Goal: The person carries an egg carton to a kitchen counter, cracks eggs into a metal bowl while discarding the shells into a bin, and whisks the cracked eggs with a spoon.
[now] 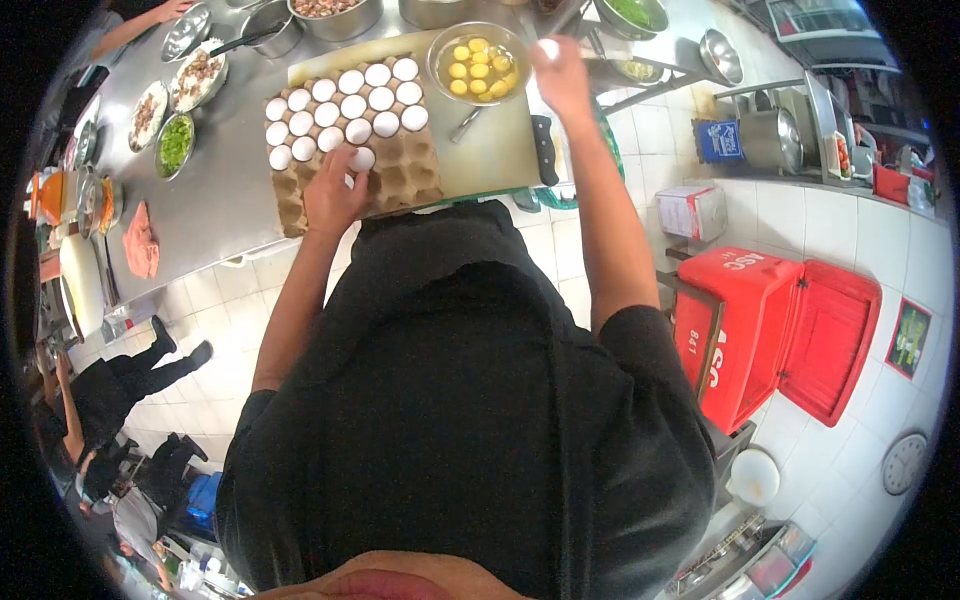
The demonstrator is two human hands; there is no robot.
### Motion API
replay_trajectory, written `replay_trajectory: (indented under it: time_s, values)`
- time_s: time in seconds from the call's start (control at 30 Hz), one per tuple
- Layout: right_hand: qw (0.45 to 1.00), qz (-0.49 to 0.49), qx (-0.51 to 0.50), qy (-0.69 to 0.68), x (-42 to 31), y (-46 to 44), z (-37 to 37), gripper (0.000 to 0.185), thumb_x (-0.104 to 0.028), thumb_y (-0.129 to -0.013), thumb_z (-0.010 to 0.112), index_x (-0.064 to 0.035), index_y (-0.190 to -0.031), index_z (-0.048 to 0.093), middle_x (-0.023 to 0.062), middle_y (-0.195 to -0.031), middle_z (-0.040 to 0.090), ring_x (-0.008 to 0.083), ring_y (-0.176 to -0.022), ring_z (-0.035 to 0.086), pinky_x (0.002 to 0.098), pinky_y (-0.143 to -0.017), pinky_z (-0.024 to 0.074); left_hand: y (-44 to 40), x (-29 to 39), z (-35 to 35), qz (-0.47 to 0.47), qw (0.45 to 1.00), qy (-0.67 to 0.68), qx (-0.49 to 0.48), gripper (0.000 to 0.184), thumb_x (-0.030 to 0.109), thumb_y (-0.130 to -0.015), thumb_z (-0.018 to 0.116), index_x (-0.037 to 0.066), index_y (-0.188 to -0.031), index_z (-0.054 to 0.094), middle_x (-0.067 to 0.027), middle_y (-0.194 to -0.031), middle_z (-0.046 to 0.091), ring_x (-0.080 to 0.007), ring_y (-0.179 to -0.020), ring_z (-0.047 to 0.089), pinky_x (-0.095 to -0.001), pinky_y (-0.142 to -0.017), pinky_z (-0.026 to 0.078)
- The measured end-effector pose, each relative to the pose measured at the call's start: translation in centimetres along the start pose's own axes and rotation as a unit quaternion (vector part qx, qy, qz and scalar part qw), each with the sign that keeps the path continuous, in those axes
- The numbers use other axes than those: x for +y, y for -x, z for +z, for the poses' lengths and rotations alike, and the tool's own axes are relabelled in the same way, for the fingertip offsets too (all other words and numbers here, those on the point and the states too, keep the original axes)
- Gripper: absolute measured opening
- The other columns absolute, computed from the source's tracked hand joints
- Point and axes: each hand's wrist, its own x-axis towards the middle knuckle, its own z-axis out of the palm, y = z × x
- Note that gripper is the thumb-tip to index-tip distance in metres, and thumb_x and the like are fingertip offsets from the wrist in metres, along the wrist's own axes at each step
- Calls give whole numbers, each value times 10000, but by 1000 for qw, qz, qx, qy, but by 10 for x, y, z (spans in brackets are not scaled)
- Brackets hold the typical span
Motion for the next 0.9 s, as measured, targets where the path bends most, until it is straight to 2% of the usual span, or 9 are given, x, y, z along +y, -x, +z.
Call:
replay_trajectory:
  time_s: [0.2, 0.4, 0.5, 0.6, 0.63, 0.7, 0.73, 0.8, 0.9]
  values:
    - [976, 46, -109, 182, -66, -18, 31, 499, -491, -949, 522, -71, -1218, 546, 280, -1011, 673, 486, -996, 619, 534, -870, 480, 11, -6, -8, -28, 993, 85, 77, 359, 172, -779, 743, 108, -1111, 620, -85, -1058, 660, -291, -892, 658, -379, -750, 540]
    - [998, 35, 53, -13, -72, -19, -18, 483, -416, -898, 638, -11, -1159, 600, 262, -1067, 665, 412, -1020, 636, 446, -891, 483, 43, -19, -3, -160, 945, 270, 88, 346, 156, -801, 754, 56, -1115, 648, -79, -967, 667, -174, -870, 630, -316, -771, 511]
    - [985, 49, 158, 46, -75, -3, -80, 486, -372, -891, 645, 9, -1190, 596, 257, -1136, 645, 392, -1051, 622, 423, -911, 466, 36, -8, -21, -229, 907, 350, 55, 364, 153, -803, 753, 44, -1133, 644, -59, -972, 661, -136, -888, 610, -300, -768, 505]
    - [980, 103, 39, 167, 41, 5, -97, 618, -373, -854, 692, 20, -1303, 535, 278, -1220, 606, 416, -1134, 588, 448, -976, 458, 23, -8, -24, -249, 874, 416, 27, 355, 128, -817, 728, 38, -1149, 642, -49, -977, 660, -130, -872, 611, -288, -747, 506]
    - [971, -46, 22, 234, 115, 14, -81, 734, -415, -833, 711, 6, -1380, 462, 288, -1258, 580, 411, -1205, 547, 446, -1035, 429, 21, -24, -11, -256, 844, 471, 19, 352, 117, -827, 711, 31, -1160, 636, -47, -975, 659, -118, -839, 604, -274, -703, 499]
    - [962, 40, -44, 267, 145, 60, -51, 857, -416, -781, 751, -47, -1455, 370, 271, -1349, 519, 409, -1261, 500, 439, -1064, 412, 25, -38, 0, -287, 804, 519, -22, 342, 104, -852, 681, 25, -1178, 618, -44, -974, 654, -94, -747, 588, -237, -582, 465]
    - [974, 123, -72, 176, 70, 74, -53, 808, -376, -765, 775, -54, -1417, 423, 245, -1368, 511, 401, -1250, 509, 439, -1059, 415, 26, -34, -5, -308, 799, 514, -53, 335, 102, -865, 668, 26, -1186, 607, -43, -977, 650, -81, -690, 578, -215, -505, 438]
    - [996, -10, -14, 91, 22, 96, -17, 656, -271, -786, 763, -52, -1344, 499, 190, -1313, 569, 361, -1211, 552, 422, -1015, 457, 19, -36, 4, -295, 784, 541, -74, 332, 100, -884, 647, 32, -1201, 573, -43, -985, 639, -65, -600, 556, -185, -398, 365]
    - [969, 15, -230, -87, -87, 123, 23, 652, -250, -803, 766, -104, -1380, 501, 170, -1285, 569, 267, -948, 631, 373, -835, 535, -4, -32, 11, -317, 758, 552, -142, 313, 94, -898, 630, 32, -1195, 550, -51, -986, 631, -75, -565, 560, -179, -356, 347]
